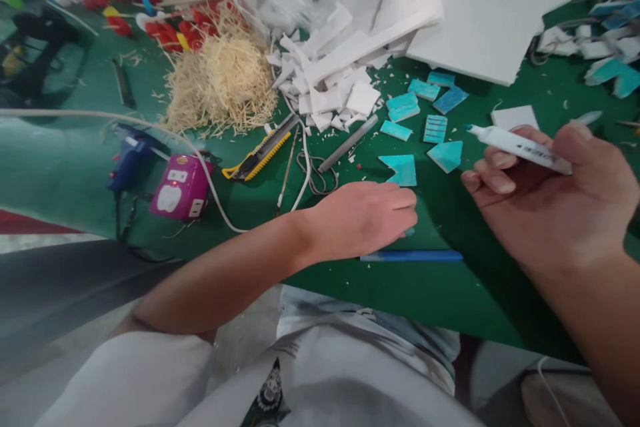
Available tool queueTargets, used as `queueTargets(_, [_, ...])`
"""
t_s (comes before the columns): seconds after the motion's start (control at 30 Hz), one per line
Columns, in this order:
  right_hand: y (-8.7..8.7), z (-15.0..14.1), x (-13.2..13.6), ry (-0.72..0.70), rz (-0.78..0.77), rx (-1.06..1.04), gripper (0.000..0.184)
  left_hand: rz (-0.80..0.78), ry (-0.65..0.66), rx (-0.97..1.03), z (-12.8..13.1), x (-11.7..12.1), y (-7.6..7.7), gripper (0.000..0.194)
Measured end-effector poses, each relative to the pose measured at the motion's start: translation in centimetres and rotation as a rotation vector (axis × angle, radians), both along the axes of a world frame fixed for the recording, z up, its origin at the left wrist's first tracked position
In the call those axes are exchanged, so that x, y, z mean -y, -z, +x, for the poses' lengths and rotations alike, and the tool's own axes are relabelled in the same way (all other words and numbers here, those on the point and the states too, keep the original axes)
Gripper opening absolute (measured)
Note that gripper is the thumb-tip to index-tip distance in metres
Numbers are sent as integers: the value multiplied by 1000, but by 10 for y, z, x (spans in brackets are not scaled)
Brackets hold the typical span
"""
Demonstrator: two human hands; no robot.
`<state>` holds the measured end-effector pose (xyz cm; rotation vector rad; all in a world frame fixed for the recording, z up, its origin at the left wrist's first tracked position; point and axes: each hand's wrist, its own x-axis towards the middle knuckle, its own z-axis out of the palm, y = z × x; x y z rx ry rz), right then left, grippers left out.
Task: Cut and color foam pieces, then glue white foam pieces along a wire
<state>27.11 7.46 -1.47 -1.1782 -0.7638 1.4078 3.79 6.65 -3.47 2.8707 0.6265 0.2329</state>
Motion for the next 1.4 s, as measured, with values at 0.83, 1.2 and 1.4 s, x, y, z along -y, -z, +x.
queueTargets(0.83, [7, -7, 4, -194, -11, 59, 27, -229, -408, 907, -3, -8, 6, 6])
queueTargets(1.2, [6, -14, 15, -221, 62, 120, 31, -543, -498, 1025, 2, -6, 3, 5])
queueTargets(1.4, [0, -18, 16, -238, 78, 104, 28, -743, -556, 1170, 9, 0, -3, 13])
